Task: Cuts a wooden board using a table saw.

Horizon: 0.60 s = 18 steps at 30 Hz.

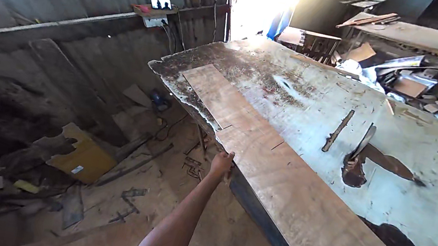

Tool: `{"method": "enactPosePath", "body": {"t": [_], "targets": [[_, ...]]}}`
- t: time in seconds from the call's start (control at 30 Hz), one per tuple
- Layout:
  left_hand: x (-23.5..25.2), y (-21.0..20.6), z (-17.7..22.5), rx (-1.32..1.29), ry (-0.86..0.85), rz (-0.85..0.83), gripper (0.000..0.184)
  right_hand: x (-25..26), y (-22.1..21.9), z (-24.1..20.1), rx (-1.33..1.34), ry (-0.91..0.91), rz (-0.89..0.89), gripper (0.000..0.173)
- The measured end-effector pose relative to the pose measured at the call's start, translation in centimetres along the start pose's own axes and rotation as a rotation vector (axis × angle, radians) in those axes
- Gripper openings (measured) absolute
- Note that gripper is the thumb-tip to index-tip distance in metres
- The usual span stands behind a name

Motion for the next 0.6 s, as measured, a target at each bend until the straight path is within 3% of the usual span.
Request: {"method": "enactPosePath", "body": {"t": [0.13, 0.3, 0.4, 0.53, 0.6], "targets": [[-2.0, -0.3, -1.2, 0.002, 0.004, -0.010, 0.042, 0.3, 1.5, -1.6, 0.055, 0.013, 0.073, 0.053], [-7.5, -0.6, -6.4, -0.059, 0.106, -0.140, 0.037, 0.4, 6.4, -5.6, -0.068, 0.139, 0.170, 0.047], [-10.0, 1.2, -10.8, -0.271, 0.184, -0.242, 0.035, 0.7, 8.2, -7.3, -0.113, 0.201, 0.297, 0.043], [-9.7, 3.1, -12.4, -0.746, 0.027, -0.386, 0.042, 0.3, 8.9, -8.8, -0.135, 0.256, 0.409, 0.041], [-9.1, 2.9, -13.3, -0.812, 0.043, -0.385, 0.036, 0.3, 8.9, -8.8, -0.116, 0.261, 0.399, 0.041]]}}
Point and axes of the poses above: each hand's wrist, its own x-axis towards the middle knuckle, its own y-axis out of the back of the hand, z = x × y, the point moved 5 cm from there along x, towards the middle knuckle, and after that the axes turned 11 degrees about y, right-handed, at the moved point
